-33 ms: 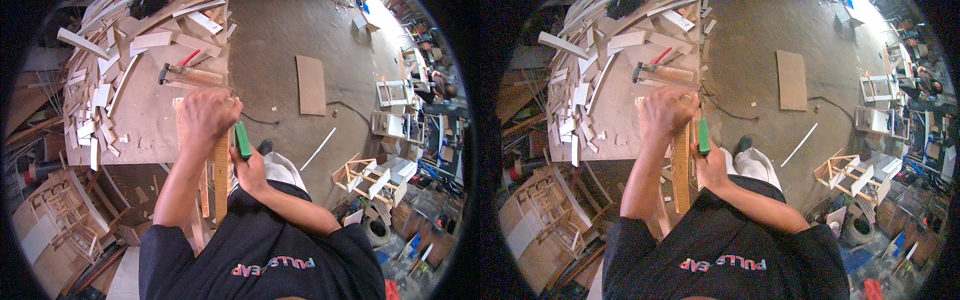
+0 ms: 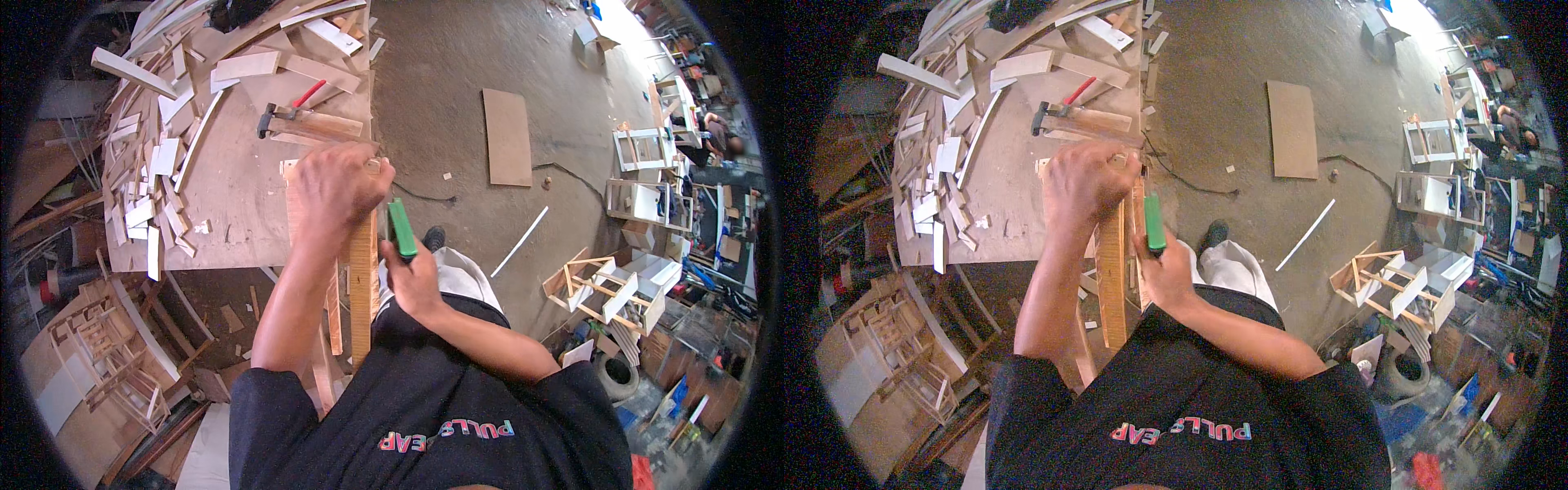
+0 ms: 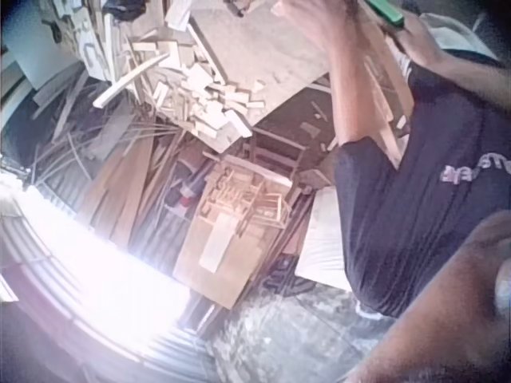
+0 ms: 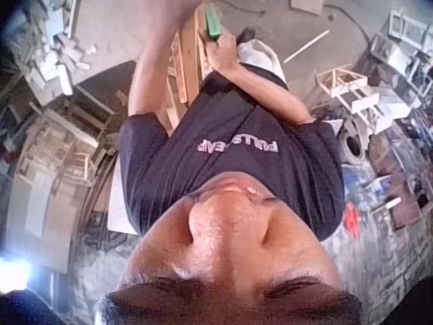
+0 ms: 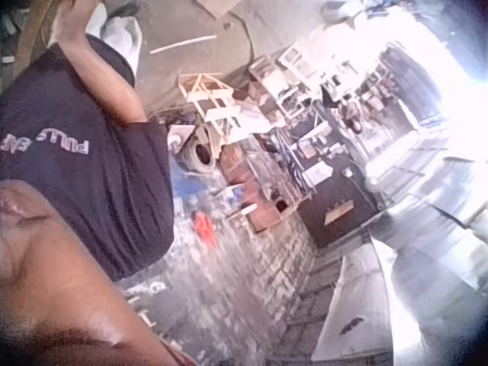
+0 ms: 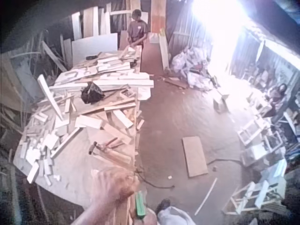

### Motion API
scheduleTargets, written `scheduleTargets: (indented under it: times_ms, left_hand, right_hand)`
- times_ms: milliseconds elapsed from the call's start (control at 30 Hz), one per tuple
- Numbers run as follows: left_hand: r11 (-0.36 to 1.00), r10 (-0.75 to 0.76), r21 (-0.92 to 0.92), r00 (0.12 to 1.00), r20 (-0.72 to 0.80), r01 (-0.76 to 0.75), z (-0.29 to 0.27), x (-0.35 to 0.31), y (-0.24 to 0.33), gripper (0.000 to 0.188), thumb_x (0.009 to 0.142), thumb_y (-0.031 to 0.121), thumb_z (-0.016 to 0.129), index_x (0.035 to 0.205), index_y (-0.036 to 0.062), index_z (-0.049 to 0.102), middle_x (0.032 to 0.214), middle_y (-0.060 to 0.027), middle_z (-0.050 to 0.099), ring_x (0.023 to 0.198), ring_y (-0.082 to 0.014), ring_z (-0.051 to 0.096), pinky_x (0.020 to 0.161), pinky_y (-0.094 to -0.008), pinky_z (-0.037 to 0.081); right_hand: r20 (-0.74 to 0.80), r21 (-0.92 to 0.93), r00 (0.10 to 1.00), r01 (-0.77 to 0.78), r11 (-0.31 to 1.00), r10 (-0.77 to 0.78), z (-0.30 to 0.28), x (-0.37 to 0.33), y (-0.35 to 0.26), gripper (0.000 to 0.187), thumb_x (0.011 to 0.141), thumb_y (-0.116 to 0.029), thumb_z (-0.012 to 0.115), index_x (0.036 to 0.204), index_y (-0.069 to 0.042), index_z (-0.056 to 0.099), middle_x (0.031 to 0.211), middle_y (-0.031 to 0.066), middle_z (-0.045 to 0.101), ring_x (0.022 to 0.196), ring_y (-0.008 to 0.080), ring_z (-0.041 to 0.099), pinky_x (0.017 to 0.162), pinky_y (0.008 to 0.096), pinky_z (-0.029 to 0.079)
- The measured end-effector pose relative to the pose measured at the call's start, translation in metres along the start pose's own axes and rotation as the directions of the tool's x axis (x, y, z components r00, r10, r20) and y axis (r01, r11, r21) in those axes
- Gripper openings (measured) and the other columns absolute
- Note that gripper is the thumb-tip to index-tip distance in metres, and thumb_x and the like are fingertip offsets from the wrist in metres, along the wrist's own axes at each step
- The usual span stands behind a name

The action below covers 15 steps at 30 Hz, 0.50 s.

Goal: The person assembles a wooden stool by hammering nails into the wooden frame, sawing off an excess piece of wood from one of the legs, and placing a brace between the legs.

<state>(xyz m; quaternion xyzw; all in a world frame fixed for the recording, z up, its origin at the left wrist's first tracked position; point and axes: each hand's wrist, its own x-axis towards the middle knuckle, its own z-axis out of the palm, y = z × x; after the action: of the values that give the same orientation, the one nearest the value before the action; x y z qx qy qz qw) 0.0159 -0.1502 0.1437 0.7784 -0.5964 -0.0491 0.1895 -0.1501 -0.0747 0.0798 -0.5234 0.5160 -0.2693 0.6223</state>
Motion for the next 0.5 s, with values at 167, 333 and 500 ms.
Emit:
scheduleTargets:
  times_ms: [167, 333, 500]
  left_hand:
    - [0.999, -0.020, 0.035, 0.997, 0.075, 0.017, -0.005, 0.002, 0.004, 0.030, 0.085, 0.040, 0.068, 0.085, 0.0110, 0.077, 0.085, -0.0161, 0.073, 0.081, -0.0354, 0.071, 0.077, -0.0458, 0.056]
    - [1.000, -0.005, 0.013, 0.997, 0.076, 0.004, -0.011, 0.002, 0.000, 0.034, 0.087, 0.043, 0.067, 0.083, 0.0105, 0.076, 0.086, -0.0174, 0.073, 0.083, -0.0369, 0.071, 0.079, -0.0469, 0.055]
    - [0.999, -0.004, 0.037, 0.998, 0.069, 0.002, -0.012, 0.002, 0.006, 0.036, 0.089, 0.044, 0.065, 0.084, 0.0104, 0.077, 0.087, -0.0176, 0.074, 0.085, -0.0371, 0.071, 0.080, -0.0479, 0.055]
  right_hand:
    - [0.024, 0.049, 0.993, -0.117, 0.992, 0.116, -0.006, 0.002, -0.005, 0.027, 0.104, -0.026, 0.062, 0.097, 0.000, 0.061, 0.068, 0.0053, 0.056, 0.065, 0.0114, 0.049, 0.060, 0.0335, 0.044]
    - [0.006, 0.066, 0.996, -0.091, 0.994, 0.091, -0.015, -0.004, -0.004, 0.022, 0.102, -0.021, 0.062, 0.098, 0.001, 0.062, 0.067, 0.0028, 0.057, 0.060, 0.0088, 0.049, 0.055, 0.0322, 0.043]
    - [0.022, 0.089, 0.994, -0.108, 0.990, 0.106, -0.004, 0.007, -0.013, 0.024, 0.101, -0.023, 0.064, 0.096, 0.001, 0.062, 0.061, 0.0024, 0.055, 0.056, 0.0106, 0.051, 0.052, 0.0326, 0.042]
